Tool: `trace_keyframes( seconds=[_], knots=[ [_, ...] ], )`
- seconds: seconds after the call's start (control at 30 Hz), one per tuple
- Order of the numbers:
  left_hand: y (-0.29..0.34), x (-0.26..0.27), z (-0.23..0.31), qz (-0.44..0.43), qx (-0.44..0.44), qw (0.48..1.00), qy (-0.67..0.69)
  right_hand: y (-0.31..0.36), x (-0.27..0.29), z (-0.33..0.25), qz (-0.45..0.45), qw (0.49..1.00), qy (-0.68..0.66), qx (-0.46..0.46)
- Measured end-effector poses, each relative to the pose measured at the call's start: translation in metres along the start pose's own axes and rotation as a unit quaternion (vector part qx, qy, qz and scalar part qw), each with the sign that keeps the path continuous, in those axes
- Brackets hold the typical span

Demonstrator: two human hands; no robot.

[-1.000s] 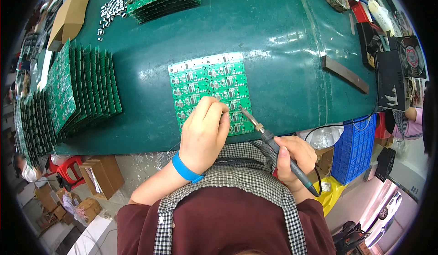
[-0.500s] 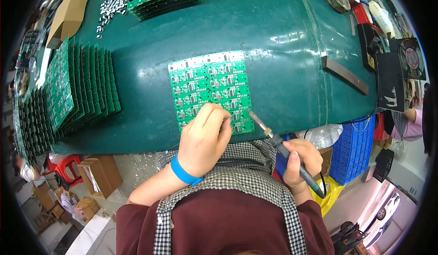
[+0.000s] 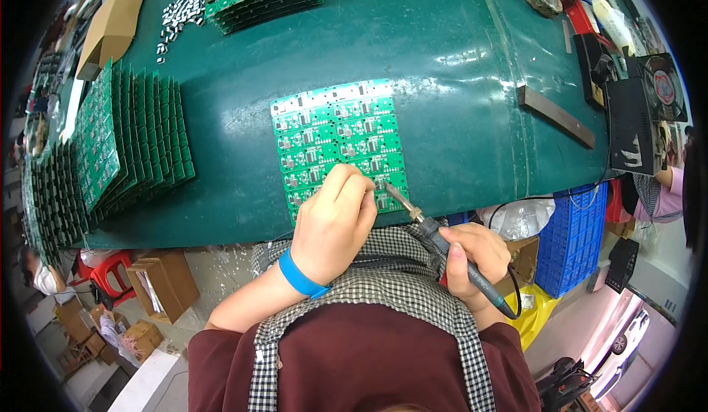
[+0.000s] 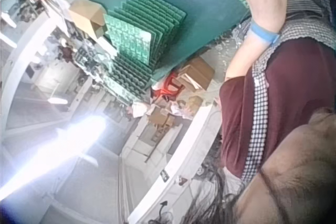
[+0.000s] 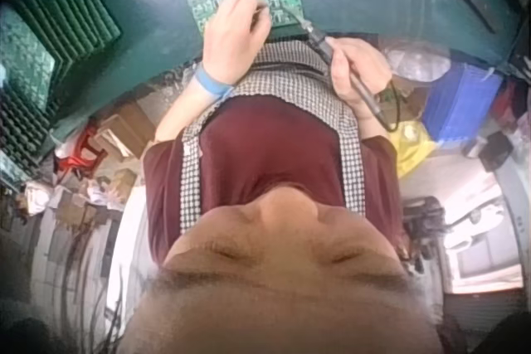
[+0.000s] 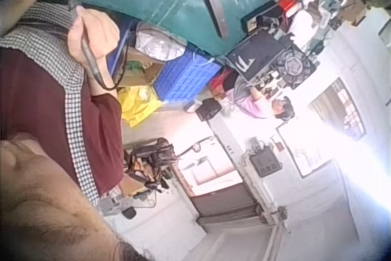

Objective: The person uses a soldering iron to attach small electronic components to a green circuit board. They repeatedly pick up components, place them on the board, and apply heat to secure them. The person works on multiple boards, stacking completed ones on the table.

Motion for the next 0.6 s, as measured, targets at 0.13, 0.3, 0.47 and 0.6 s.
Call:
trace_keyframes(
  seconds=[0.13,0.3,0.47,0.6],
  knots=[
    [-0.001,-0.001,0.003,-0.011,0.016,1.000,0.011,0.002,0.000,-0.001,0.001,1.000,0.002,0.003],
    [0.001,-0.004,0.004,-0.013,0.006,1.000,0.001,0.009,0.000,-0.002,0.006,1.000,0.013,0.022],
    [0.005,0.002,0.010,-0.022,0.008,0.999,-0.039,0.014,0.008,-0.001,0.026,0.999,0.007,0.028],
    [0.012,-0.001,0.009,0.001,0.013,1.000,0.009,0.018,0.008,0.000,0.029,0.999,0.004,0.036]
  ],
)
Point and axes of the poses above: each hand's wrist, its own y-axis away from the middle knuckle, its own x-axis out of the back of the hand, z = x × y, the point moved 2 cm from there along -y, towards the middle knuckle, and after that the axes turned 13 degrees about -x, right-handed, at the moved point
